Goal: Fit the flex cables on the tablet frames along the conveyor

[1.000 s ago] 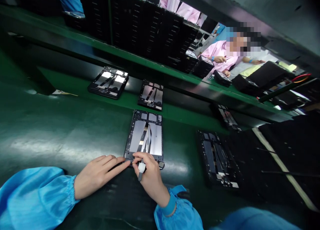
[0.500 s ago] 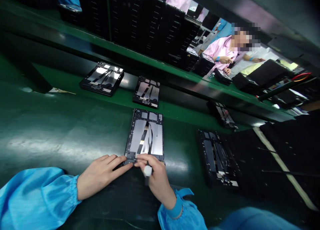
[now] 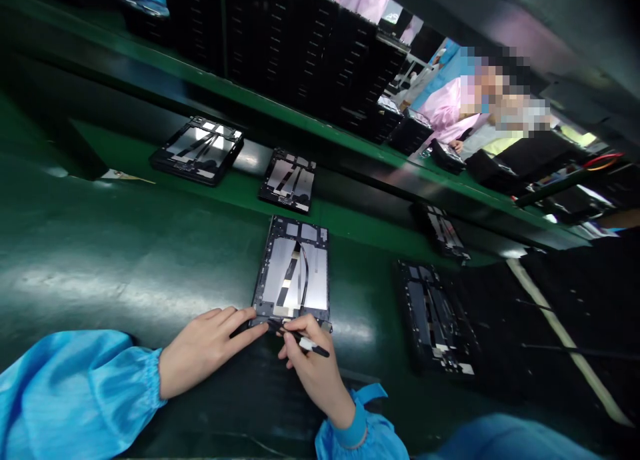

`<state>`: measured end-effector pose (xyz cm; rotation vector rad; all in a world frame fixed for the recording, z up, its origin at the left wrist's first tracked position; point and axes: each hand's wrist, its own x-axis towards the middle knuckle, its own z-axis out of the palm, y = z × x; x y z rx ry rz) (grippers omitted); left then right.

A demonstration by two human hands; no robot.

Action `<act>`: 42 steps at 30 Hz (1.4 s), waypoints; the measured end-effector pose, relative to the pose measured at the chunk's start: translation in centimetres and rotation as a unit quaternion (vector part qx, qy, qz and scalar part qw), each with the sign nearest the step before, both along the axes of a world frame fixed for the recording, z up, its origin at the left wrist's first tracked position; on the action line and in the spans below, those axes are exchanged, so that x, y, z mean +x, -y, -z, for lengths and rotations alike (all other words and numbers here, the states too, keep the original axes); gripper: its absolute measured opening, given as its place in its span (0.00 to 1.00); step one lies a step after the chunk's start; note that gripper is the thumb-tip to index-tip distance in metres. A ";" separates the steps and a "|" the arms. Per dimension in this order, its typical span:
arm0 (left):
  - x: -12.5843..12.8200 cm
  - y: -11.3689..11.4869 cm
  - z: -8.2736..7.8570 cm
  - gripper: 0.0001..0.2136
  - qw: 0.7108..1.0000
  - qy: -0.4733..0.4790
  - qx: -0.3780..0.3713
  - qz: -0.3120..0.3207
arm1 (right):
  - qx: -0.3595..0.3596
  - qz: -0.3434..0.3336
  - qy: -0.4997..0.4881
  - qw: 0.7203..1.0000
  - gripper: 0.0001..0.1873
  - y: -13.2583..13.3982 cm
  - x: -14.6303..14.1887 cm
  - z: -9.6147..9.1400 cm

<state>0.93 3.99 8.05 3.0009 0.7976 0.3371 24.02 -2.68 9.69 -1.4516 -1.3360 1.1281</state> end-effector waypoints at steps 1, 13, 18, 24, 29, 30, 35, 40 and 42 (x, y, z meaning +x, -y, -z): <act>0.0 0.0 0.0 0.28 1.000 0.001 0.003 0.001 | 0.000 0.000 0.008 1.000 0.06 0.0 0.2 0.0; -0.2 0.0 0.7 0.28 1.000 0.011 -0.001 -0.004 | -0.011 0.048 -0.028 0.998 0.11 0.0 1.0 0.1; -0.2 0.0 0.3 0.28 1.000 0.015 0.009 0.001 | 0.003 0.014 0.020 1.000 0.08 -0.2 0.6 -0.1; -0.2 0.0 0.8 0.27 1.000 0.019 -0.004 -0.002 | -0.025 0.103 -0.042 0.993 0.16 -0.1 1.7 0.2; -0.8 0.0 0.6 0.26 0.999 0.037 -0.017 -0.001 | -0.007 0.082 -0.061 0.995 0.16 0.0 1.3 -0.3; -0.9 -0.1 0.4 0.25 0.999 0.042 -0.021 0.000 | -0.003 0.063 -0.059 0.996 0.16 0.0 1.1 -0.5; -1.4 -0.2 0.0 0.23 0.998 0.060 -0.030 0.004 | 0.027 -0.024 -0.003 0.999 0.10 0.0 0.4 -0.9; -1.0 -0.8 -0.1 0.20 0.997 0.067 -0.011 0.027 | 0.042 -0.056 0.023 0.997 0.06 0.0 0.3 -1.0; -1.0 -1.0 -0.4 0.19 0.996 0.078 -0.013 0.031 | 0.018 -0.051 0.001 0.999 0.07 0.0 0.2 -0.9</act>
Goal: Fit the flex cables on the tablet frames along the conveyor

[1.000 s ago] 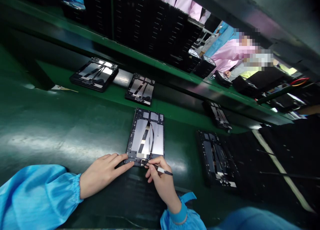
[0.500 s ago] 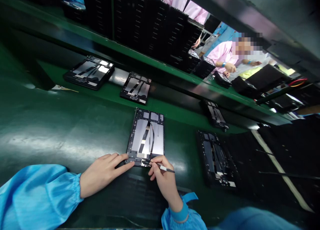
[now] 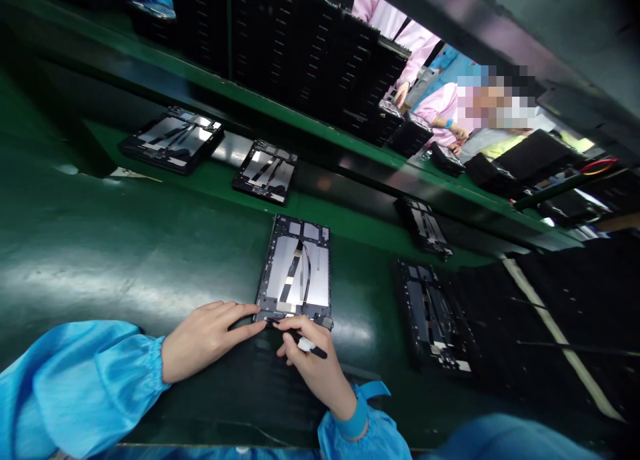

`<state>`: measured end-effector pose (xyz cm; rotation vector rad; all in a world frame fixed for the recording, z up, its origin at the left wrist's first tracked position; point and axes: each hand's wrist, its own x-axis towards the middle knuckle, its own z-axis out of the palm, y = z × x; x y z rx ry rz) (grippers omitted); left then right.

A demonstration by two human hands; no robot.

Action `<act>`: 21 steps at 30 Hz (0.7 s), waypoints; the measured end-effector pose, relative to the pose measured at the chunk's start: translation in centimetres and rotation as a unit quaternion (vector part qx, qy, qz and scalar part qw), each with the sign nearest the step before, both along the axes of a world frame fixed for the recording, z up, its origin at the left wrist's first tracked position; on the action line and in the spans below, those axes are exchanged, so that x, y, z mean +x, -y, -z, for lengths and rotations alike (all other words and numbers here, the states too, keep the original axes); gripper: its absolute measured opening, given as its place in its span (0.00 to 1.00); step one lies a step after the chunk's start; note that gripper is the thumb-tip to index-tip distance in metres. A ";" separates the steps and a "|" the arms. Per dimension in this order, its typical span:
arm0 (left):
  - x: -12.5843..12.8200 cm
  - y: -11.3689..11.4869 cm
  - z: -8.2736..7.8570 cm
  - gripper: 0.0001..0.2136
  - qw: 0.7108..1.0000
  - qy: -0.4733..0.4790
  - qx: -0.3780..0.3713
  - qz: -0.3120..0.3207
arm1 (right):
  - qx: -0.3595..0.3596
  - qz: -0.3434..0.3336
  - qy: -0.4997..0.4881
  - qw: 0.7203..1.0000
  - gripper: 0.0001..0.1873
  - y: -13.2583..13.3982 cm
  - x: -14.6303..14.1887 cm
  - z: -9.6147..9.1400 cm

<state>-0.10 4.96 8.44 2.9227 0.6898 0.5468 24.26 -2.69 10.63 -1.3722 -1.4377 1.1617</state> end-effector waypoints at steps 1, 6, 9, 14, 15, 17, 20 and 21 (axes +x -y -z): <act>-0.2 0.0 -0.2 0.18 1.000 0.010 -0.005 -0.001 | -0.020 0.013 -0.024 0.999 0.07 0.1 0.0 0.1; -2.0 0.9 -0.9 0.13 0.996 0.029 -0.082 0.030 | -0.110 0.115 -0.176 0.971 0.17 0.3 -0.5 0.7; -2.8 1.8 -0.7 0.12 0.993 0.005 -0.096 0.064 | -0.152 0.092 -0.189 0.966 0.22 0.1 -1.6 1.1; -2.7 2.3 -0.3 0.11 0.995 0.037 -0.062 0.073 | -0.131 0.028 -0.062 0.989 0.16 -0.3 -3.5 1.4; -2.6 2.2 -0.3 0.11 0.995 0.039 -0.060 0.073 | -0.114 0.027 -0.028 0.993 0.13 -0.3 -3.7 1.4; -2.5 2.1 -0.4 0.12 0.995 0.045 -0.056 0.076 | -0.090 0.028 0.027 0.995 0.11 -0.3 -3.8 1.3; -2.4 2.1 -0.6 0.14 0.994 0.044 -0.060 0.077 | -0.078 0.024 0.056 0.995 0.10 -0.3 -3.9 1.2; -2.4 2.1 -0.7 0.14 0.994 0.042 -0.062 0.076 | -0.079 0.021 0.057 0.995 0.10 -0.4 -4.0 1.3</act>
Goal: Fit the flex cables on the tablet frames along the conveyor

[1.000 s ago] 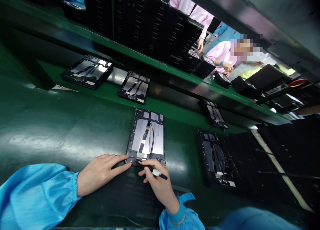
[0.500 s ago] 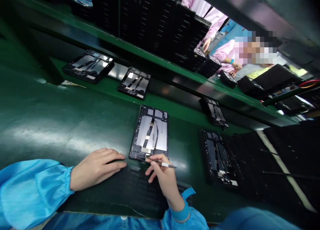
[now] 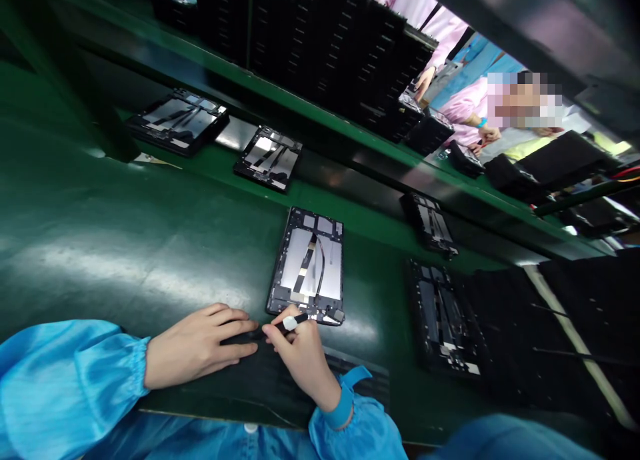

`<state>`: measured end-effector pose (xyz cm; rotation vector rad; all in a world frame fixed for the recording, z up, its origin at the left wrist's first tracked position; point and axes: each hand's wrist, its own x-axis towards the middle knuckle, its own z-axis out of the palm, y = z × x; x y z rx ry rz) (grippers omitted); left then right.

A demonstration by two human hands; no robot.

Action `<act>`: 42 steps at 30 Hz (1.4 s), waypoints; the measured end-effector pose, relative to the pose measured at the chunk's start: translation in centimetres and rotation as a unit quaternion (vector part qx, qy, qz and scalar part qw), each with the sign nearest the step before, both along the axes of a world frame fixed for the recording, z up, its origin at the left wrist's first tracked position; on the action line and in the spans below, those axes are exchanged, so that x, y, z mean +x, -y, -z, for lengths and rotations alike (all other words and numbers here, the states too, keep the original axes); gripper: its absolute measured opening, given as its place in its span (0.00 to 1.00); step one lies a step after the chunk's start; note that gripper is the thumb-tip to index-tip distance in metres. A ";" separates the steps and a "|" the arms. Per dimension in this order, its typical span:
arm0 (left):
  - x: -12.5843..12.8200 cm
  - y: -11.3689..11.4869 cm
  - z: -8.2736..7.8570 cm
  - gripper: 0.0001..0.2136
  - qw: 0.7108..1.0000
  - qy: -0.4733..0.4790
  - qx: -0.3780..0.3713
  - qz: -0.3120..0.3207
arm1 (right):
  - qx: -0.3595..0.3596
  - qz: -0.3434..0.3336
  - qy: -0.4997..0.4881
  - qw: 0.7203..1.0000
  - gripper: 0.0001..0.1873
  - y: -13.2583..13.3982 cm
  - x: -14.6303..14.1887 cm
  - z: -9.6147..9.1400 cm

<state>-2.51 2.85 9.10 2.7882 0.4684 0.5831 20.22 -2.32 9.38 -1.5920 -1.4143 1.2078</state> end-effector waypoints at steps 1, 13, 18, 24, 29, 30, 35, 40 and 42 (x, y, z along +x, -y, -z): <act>0.0 0.0 0.0 0.14 1.000 -0.002 -0.002 -0.001 | 0.000 -0.002 0.000 1.000 0.10 0.0 -0.2 0.0; 0.3 -0.1 -0.5 0.13 1.000 0.010 -0.024 -0.004 | 0.000 0.093 -0.188 0.978 0.24 -3.0 4.3 -2.2; 2.4 -1.8 -0.9 0.13 0.999 0.035 0.028 -0.028 | -0.110 -0.005 -0.160 0.981 0.28 -6.6 5.9 -3.0; 3.4 -2.7 -0.2 0.13 0.994 0.065 0.067 -0.050 | -0.135 -0.040 -0.159 0.977 0.29 -7.4 5.4 -2.2; 3.4 -2.4 0.1 0.10 0.994 0.070 0.066 -0.057 | -0.144 -0.039 -0.156 0.976 0.28 -7.5 5.3 -2.2; 3.4 -2.4 0.1 0.10 0.994 0.071 0.065 -0.058 | -0.146 -0.037 -0.156 0.976 0.28 -7.5 5.2 -2.2; 3.5 -2.4 0.3 0.10 0.993 0.074 0.062 -0.061 | -0.148 -0.038 -0.154 0.976 0.26 -7.6 5.1 -2.2; 3.3 -2.4 -0.1 0.09 0.996 0.046 0.054 -0.059 | -0.145 -0.036 -0.150 0.977 0.25 -7.6 5.0 -2.1; 3.3 -2.4 -0.2 0.09 0.996 0.044 0.054 -0.058 | -0.143 -0.034 -0.148 0.978 0.24 -7.6 5.0 -2.1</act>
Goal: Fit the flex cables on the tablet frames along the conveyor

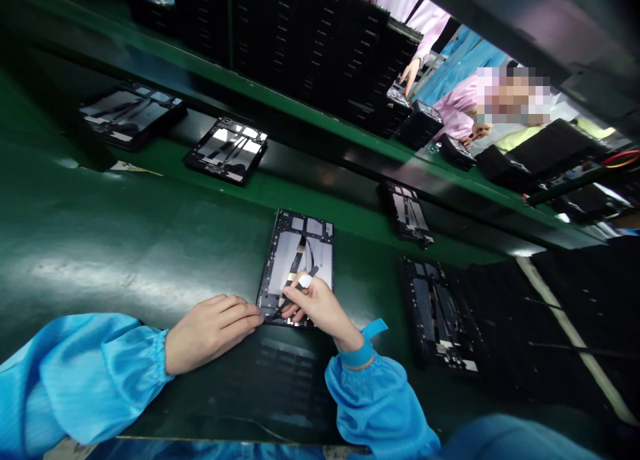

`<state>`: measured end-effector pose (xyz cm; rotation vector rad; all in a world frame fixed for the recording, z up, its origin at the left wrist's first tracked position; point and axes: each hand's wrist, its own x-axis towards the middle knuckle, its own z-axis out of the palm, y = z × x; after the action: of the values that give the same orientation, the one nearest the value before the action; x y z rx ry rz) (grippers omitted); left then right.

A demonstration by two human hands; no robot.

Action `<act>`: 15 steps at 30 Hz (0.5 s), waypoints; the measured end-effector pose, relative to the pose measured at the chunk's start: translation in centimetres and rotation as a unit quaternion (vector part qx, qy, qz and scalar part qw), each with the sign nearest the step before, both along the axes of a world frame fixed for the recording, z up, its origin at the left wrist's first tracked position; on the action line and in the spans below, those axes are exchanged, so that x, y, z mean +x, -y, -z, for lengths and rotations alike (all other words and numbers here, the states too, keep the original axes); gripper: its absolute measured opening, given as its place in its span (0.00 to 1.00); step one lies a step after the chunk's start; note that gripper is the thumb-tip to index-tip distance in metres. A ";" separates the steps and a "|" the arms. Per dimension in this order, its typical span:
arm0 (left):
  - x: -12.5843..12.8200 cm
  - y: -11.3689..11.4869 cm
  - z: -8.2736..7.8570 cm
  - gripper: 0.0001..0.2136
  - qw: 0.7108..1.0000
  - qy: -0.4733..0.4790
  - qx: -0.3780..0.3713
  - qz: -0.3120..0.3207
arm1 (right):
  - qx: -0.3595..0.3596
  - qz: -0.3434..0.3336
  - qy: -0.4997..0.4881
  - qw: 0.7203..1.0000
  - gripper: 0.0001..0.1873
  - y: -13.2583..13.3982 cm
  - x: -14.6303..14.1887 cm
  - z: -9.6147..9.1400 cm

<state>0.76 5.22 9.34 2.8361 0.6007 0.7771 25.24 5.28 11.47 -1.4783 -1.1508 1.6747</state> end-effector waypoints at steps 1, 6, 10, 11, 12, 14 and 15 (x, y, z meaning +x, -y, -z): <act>0.0 0.0 0.0 0.09 1.000 0.003 0.002 0.002 | 0.000 0.000 0.001 1.000 0.24 0.0 0.0 0.0; 0.1 0.0 -0.1 0.09 1.000 0.004 -0.002 0.002 | 0.002 0.001 0.010 1.000 0.25 0.0 -0.1 -0.1; 0.2 -0.1 -0.1 0.09 1.000 0.001 -0.003 0.002 | 0.005 0.004 0.021 1.000 0.23 0.1 -0.2 -0.2; 0.2 -0.1 0.0 0.09 1.000 0.003 0.001 0.002 | 0.006 0.004 0.023 1.000 0.23 0.1 -0.2 -0.2; 0.2 -0.1 0.1 0.10 1.000 0.006 0.006 0.003 | 0.007 0.003 0.023 1.000 0.23 0.2 -0.2 -0.2; 0.2 -0.1 0.2 0.11 1.000 0.013 0.018 0.000 | 0.008 0.003 0.026 1.000 0.24 0.2 -0.2 -0.2; 0.2 -0.1 0.3 0.12 1.000 0.013 0.023 -0.003 | 0.007 0.003 0.026 1.000 0.24 0.2 -0.2 -0.2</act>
<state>0.91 5.28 9.03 2.8621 0.5948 0.8382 25.02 5.09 11.65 -1.5232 -1.1828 1.6285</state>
